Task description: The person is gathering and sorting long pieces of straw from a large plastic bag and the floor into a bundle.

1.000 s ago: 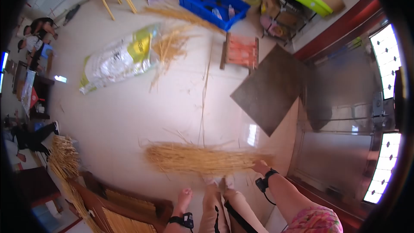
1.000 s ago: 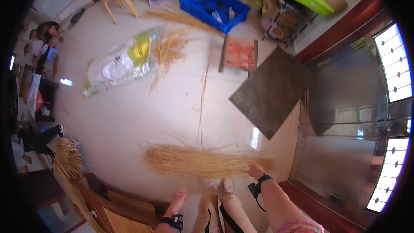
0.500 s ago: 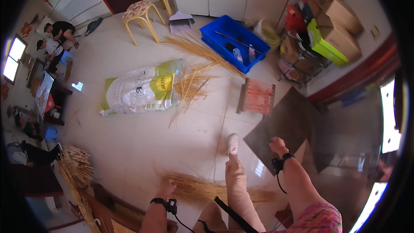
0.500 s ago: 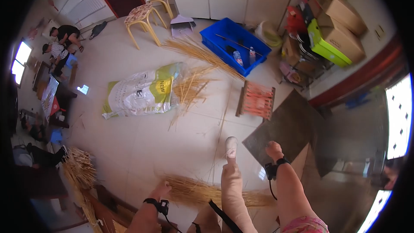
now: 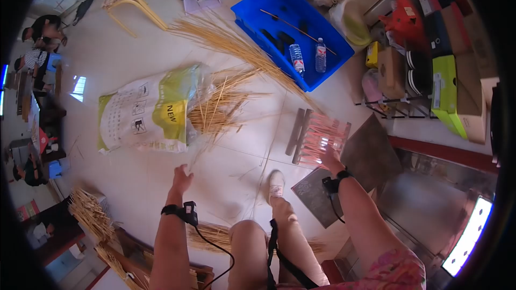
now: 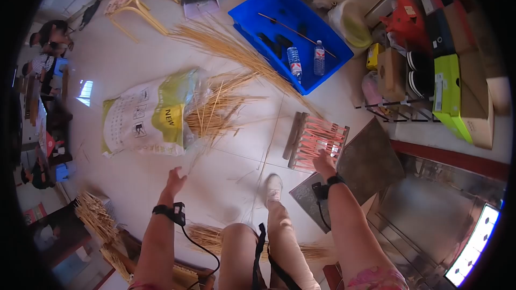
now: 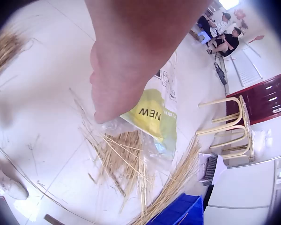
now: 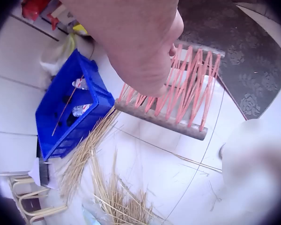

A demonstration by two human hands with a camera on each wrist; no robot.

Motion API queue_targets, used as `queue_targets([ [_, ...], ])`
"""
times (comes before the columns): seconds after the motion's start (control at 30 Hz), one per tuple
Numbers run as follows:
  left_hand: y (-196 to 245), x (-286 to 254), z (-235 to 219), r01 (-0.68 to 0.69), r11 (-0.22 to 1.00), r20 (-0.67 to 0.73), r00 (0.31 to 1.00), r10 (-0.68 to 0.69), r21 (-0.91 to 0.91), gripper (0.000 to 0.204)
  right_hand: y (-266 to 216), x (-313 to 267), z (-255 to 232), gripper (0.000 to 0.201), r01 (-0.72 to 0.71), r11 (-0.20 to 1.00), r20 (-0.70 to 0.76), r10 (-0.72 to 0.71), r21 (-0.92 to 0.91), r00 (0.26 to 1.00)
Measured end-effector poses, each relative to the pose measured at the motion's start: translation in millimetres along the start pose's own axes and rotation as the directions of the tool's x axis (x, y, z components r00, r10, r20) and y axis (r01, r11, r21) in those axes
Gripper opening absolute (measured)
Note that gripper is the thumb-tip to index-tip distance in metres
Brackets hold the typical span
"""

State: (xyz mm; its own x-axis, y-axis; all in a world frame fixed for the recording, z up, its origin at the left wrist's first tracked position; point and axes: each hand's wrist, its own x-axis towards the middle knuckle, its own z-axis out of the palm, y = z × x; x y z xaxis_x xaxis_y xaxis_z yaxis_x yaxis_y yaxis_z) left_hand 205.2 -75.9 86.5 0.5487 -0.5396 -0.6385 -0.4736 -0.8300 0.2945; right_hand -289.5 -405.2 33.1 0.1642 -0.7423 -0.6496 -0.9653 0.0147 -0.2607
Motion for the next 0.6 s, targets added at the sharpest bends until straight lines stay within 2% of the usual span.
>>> queue_targets([
  [0.03, 6.0, 19.6, -4.3, -0.003, 1.0, -0.024, 1.0, 0.003, -0.011, 0.06, -21.5, 7.4, -5.4, 0.051, -0.017, 1.0, 0.003, 0.017, 0.022, 1.0],
  [0.13, 26.0, 67.3, -11.7, 0.055, 0.996, -0.123, 0.99, -0.063, -0.066, 0.065, -31.1, 77.5, 33.2, 0.056, 0.137, 0.979, -0.086, -0.125, 0.154, 0.988],
  [0.17, 33.4, 84.4, -13.4, 0.084, 0.993, -0.157, 0.983, -0.097, -0.088, 0.067, -38.2, 96.8, 36.6, 0.057, 0.151, 0.985, -0.099, -0.142, 0.083, 0.985],
  [0.23, 39.2, 121.0, -12.2, 0.119, 0.989, -0.173, 0.976, -0.132, -0.083, 0.078, -93.2, 125.6, 25.4, 0.06, 0.174, 0.983, -0.115, -0.18, -0.059, 0.977],
  [0.33, 43.2, 181.2, -7.6, 0.182, 0.982, -0.241, 0.952, -0.19, -0.057, 0.094, -160.2, 189.0, 22.0, 0.07, 0.23, 0.973, -0.124, -0.232, -0.031, 0.965],
  [0.43, 46.5, 239.5, -8.7, 0.159, 0.981, -0.33, 0.925, -0.189, -0.115, 0.097, -215.2, 274.4, 37.0, 0.085, 0.409, 0.912, -0.197, -0.409, -0.042, 0.891],
  [0.47, 43.5, 257.4, -4.3, 0.199, 0.979, -0.384, 0.901, -0.202, -0.048, 0.099, -235.1, 299.6, 39.9, 0.09, 0.418, 0.908, -0.168, -0.417, -0.03, 0.893],
  [0.5, 44.3, 272.0, -5.7, 0.227, 0.973, -0.351, 0.909, -0.226, -0.038, 0.097, -256.7, 323.0, 41.1, 0.095, 0.428, 0.904, -0.139, -0.426, -0.015, 0.894],
  [0.57, 50.2, 290.3, -14.0, 0.285, 0.958, -0.29, 0.915, -0.279, -0.023, 0.094, -295.4, 364.8, 48.0, 0.103, 0.489, 0.849, -0.193, -0.524, -0.201, 0.83],
  [0.6, 50.6, 296.2, -15.5, 0.302, 0.953, -0.266, 0.916, -0.299, -0.03, 0.089, -312.5, 379.2, 51.1, 0.106, 0.497, 0.834, -0.207, -0.543, -0.239, 0.814],
])
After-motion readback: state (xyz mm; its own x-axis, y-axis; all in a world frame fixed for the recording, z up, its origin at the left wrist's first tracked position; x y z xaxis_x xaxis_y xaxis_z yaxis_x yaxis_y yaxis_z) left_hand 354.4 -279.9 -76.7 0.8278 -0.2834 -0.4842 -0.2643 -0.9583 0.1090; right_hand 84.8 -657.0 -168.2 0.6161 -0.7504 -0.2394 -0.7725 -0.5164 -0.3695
